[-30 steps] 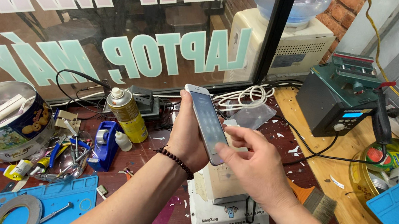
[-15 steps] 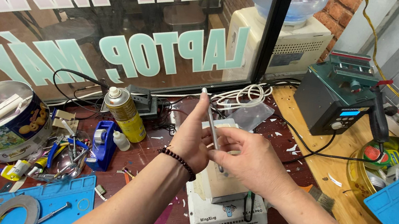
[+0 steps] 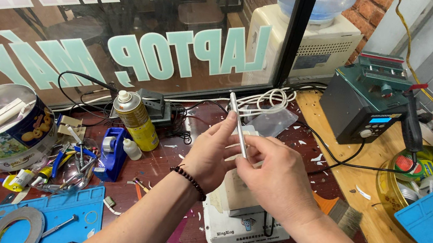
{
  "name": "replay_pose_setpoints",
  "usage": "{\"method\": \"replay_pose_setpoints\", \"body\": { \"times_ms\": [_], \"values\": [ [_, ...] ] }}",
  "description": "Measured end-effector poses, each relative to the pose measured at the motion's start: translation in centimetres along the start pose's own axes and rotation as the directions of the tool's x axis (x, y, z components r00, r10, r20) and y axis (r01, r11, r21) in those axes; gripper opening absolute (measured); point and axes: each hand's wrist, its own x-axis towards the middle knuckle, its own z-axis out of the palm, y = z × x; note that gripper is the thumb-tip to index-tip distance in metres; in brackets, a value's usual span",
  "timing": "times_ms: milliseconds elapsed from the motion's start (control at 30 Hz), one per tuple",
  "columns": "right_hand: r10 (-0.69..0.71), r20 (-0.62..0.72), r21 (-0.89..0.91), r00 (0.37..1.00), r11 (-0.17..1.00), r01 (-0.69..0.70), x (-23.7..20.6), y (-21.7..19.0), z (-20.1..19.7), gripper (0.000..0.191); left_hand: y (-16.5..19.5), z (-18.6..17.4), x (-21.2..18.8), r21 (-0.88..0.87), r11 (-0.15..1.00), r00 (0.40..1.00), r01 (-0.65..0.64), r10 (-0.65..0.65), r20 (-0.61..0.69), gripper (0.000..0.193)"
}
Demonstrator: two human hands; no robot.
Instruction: The person reassembles a smartphone by connecting internal components, securing the battery, and attaching the back cover. They use a screwdriver and a small metal tool to manipulate connectors and fasten parts, then inspect the device from multiple angles.
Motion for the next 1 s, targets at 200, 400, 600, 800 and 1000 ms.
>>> {"method": "replay_pose_setpoints", "body": {
  "times_ms": [200, 400, 600, 800, 1000],
  "values": [
    [-0.082, -0.058, 0.145, 0.995, 0.985, 0.09, -0.6, -2.4, -0.2, 0.05, 0.4, 0.0, -0.1, -0.317, 0.948, 0.989, 0.027, 0.022, 0.148, 0.055],
    [-0.131, -0.189, 0.102, 0.973, 0.983, 0.152, -1.2, -1.5, -1.1, 0.022, 1.4, -0.3, -1.1, -0.451, 0.889, 0.96, 0.074, 0.059, 0.275, 0.059],
    [-0.471, -0.172, -0.115, 0.865, 0.882, 0.457, -2.0, -0.6, -0.7, 0.019, 1.8, -0.1, -1.3, -0.421, 0.907, 0.897, 0.026, 0.165, 0.411, 0.058],
    [-0.519, -0.13, -0.086, 0.845, 0.855, 0.512, -2.6, -0.9, -0.3, 0.023, 1.7, -0.3, -1.4, -0.44, 0.896, 0.892, 0.055, 0.153, 0.424, 0.059],
    [-0.558, -0.168, -0.125, 0.813, 0.83, 0.544, -2.7, -1.0, -0.4, 0.025, 2.1, -0.2, -1.7, -0.428, 0.903, 0.935, 0.052, 0.106, 0.339, 0.061]
  ]
}}
